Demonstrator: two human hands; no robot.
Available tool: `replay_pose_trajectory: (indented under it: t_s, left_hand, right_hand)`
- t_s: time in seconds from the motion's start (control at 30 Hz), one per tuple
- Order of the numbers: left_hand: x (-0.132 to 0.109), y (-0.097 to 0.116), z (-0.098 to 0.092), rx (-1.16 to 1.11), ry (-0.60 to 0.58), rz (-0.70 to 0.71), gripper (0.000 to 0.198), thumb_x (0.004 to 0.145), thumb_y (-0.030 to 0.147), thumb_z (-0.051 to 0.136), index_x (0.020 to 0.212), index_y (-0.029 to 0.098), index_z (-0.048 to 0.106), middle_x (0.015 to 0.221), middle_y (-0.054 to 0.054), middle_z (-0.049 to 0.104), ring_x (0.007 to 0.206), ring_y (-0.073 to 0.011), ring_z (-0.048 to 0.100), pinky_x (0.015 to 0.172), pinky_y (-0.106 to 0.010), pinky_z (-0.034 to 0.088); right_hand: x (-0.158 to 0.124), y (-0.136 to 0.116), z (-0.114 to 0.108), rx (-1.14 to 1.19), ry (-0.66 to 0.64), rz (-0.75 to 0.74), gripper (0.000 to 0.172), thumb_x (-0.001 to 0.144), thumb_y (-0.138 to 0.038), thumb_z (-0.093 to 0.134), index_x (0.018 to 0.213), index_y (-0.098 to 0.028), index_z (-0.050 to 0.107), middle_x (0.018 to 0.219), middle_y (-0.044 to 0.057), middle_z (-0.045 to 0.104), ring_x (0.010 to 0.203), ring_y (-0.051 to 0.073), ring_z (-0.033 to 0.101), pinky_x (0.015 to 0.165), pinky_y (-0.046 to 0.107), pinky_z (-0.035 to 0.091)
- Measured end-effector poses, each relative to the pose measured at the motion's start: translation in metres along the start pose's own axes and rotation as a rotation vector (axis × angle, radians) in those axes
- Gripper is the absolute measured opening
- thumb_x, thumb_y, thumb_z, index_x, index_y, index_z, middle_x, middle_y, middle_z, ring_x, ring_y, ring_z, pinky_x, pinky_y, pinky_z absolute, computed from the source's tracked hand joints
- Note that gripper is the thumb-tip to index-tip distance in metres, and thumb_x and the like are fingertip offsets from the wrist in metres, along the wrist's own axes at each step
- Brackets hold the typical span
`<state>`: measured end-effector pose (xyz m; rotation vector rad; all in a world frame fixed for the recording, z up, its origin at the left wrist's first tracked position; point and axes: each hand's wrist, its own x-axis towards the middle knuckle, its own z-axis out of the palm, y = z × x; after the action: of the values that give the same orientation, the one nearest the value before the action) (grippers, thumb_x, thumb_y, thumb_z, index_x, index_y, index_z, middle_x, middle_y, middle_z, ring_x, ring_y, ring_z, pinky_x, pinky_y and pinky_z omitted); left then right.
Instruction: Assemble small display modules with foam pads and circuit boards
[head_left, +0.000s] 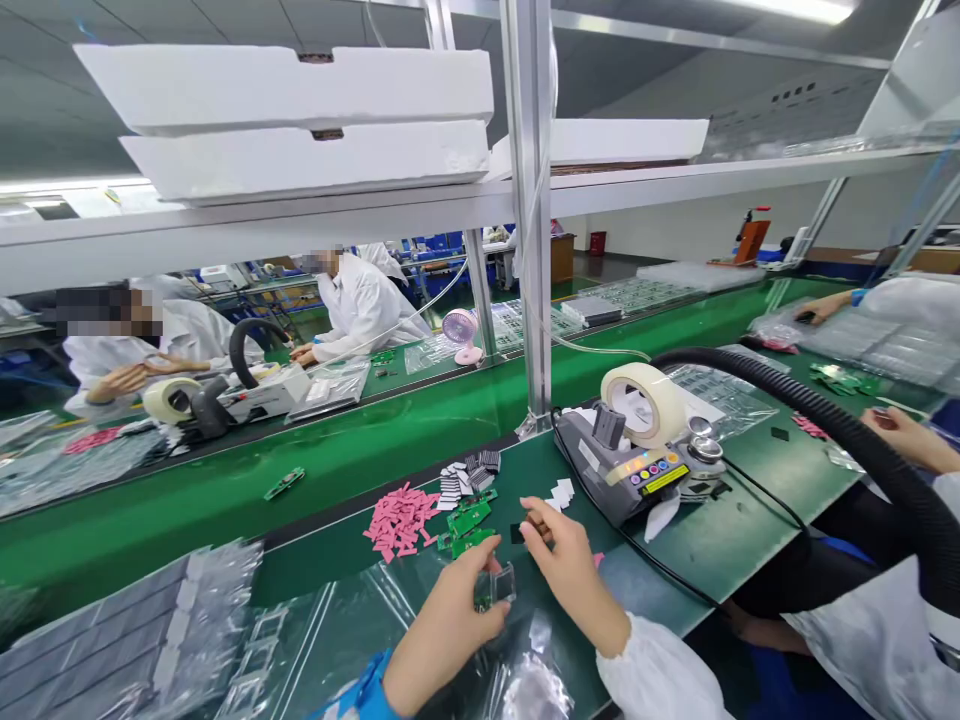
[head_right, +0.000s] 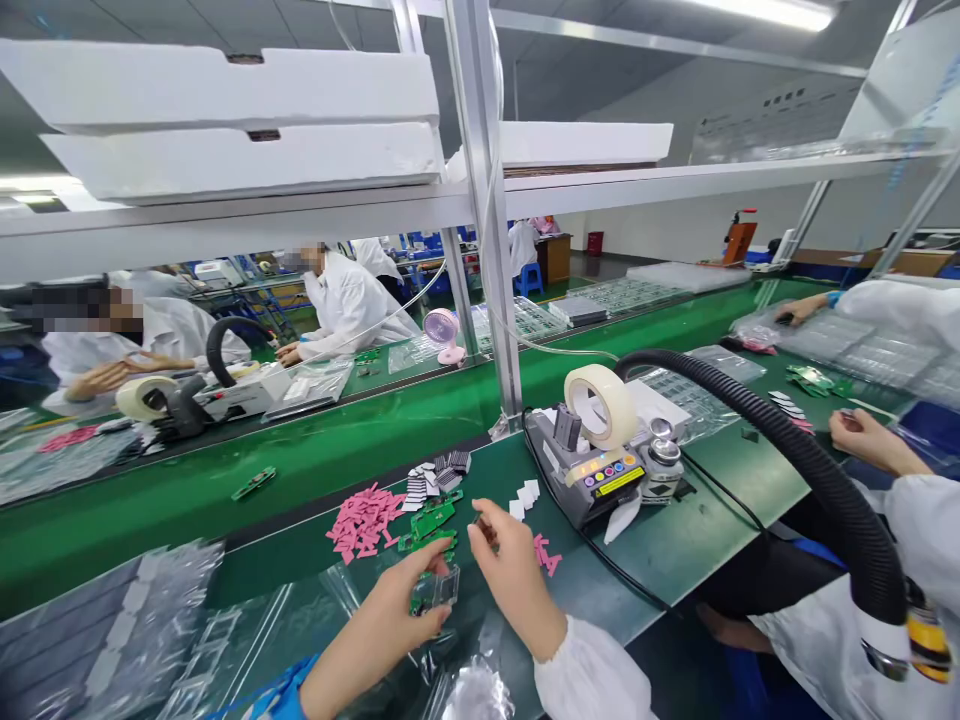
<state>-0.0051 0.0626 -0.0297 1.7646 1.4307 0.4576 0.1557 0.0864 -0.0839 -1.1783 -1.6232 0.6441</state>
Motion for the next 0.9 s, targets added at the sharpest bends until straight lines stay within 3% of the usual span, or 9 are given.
replay_pose_trajectory:
  t_s: [0.13,0.23,0.3,0.4,0.47,0.67,0.8,0.9]
  left_hand:
    - [0.006,0.005,0.002,-0.122,-0.024,0.024,0.071,0.065,0.014,0.058,0.134,0.01,0.04,0.11,-0.013,0.062,0.109,-0.0285,0.054,0.1,-0.044,0.035]
    - [0.006,0.007,0.001,-0.292,-0.056,0.034,0.074,0.067,0.017,0.061,0.136,0.013,0.033,0.101,-0.009,0.064,0.105,-0.024,0.058,0.098,-0.039,0.04]
    - [0.005,0.008,0.002,-0.597,-0.086,-0.014,0.074,0.069,0.02,0.066,0.135,0.016,0.034,0.095,-0.006,0.065,0.095,-0.0202,0.062,0.09,-0.035,0.045]
    - [0.004,0.009,0.008,-1.14,-0.131,-0.154,0.066,0.065,0.019,0.076,0.125,0.021,0.049,0.086,-0.002,0.067,0.077,-0.0135,0.064,0.08,-0.03,0.048]
    - [0.005,0.009,0.014,-1.296,-0.142,-0.215,0.056,0.065,0.021,0.077,0.117,0.022,0.057,0.087,-0.002,0.069,0.074,-0.012,0.064,0.08,-0.028,0.049]
    - [0.013,0.012,0.037,-1.464,-0.165,-0.282,0.027,0.065,0.023,0.078,0.09,0.015,0.073,0.094,-0.009,0.075,0.103,-0.0187,0.064,0.091,-0.024,0.046]
    - [0.021,0.02,0.056,-1.49,-0.236,-0.286,0.02,0.068,0.026,0.076,0.085,0.014,0.073,0.089,-0.008,0.076,0.093,-0.0175,0.067,0.088,-0.026,0.048]
    - [0.035,0.035,0.074,-1.475,-0.371,-0.341,0.018,0.077,0.027,0.067,0.09,0.015,0.071,0.086,-0.007,0.076,0.083,-0.0186,0.07,0.082,-0.034,0.051]
  right_hand:
    - [-0.011,-0.014,0.0,0.172,0.022,-0.126,0.032,0.095,-0.04,0.036,0.1,-0.02,0.061,0.073,0.0,0.066,0.065,0.011,0.064,0.06,0.021,0.053]
    - [-0.023,-0.026,-0.005,0.219,0.09,-0.2,0.024,0.093,-0.038,0.042,0.094,-0.023,0.062,0.076,0.0,0.067,0.071,0.012,0.065,0.066,0.021,0.053]
    - [-0.03,-0.032,-0.008,0.226,0.15,-0.246,0.022,0.093,-0.036,0.043,0.098,-0.024,0.06,0.078,0.001,0.068,0.073,0.013,0.065,0.066,0.021,0.053]
    - [-0.037,-0.035,-0.009,0.214,0.225,-0.332,0.024,0.093,-0.038,0.042,0.103,-0.024,0.059,0.081,0.003,0.069,0.074,0.014,0.066,0.066,0.022,0.055]
    - [-0.04,-0.034,-0.008,0.195,0.265,-0.378,0.025,0.093,-0.039,0.043,0.106,-0.024,0.058,0.083,0.004,0.069,0.078,0.015,0.067,0.07,0.023,0.055]
    - [-0.046,-0.023,-0.008,0.178,0.326,-0.411,0.026,0.091,-0.034,0.049,0.112,-0.024,0.06,0.092,0.006,0.071,0.089,0.017,0.067,0.08,0.026,0.055]
    - [-0.062,-0.008,-0.016,0.227,0.377,-0.316,0.028,0.086,-0.041,0.056,0.108,-0.027,0.066,0.096,0.005,0.072,0.091,0.02,0.068,0.082,0.03,0.055]
    - [-0.091,0.016,-0.044,0.291,0.527,-0.105,0.029,0.081,-0.045,0.061,0.101,-0.025,0.069,0.089,0.005,0.073,0.079,0.019,0.068,0.073,0.028,0.057]
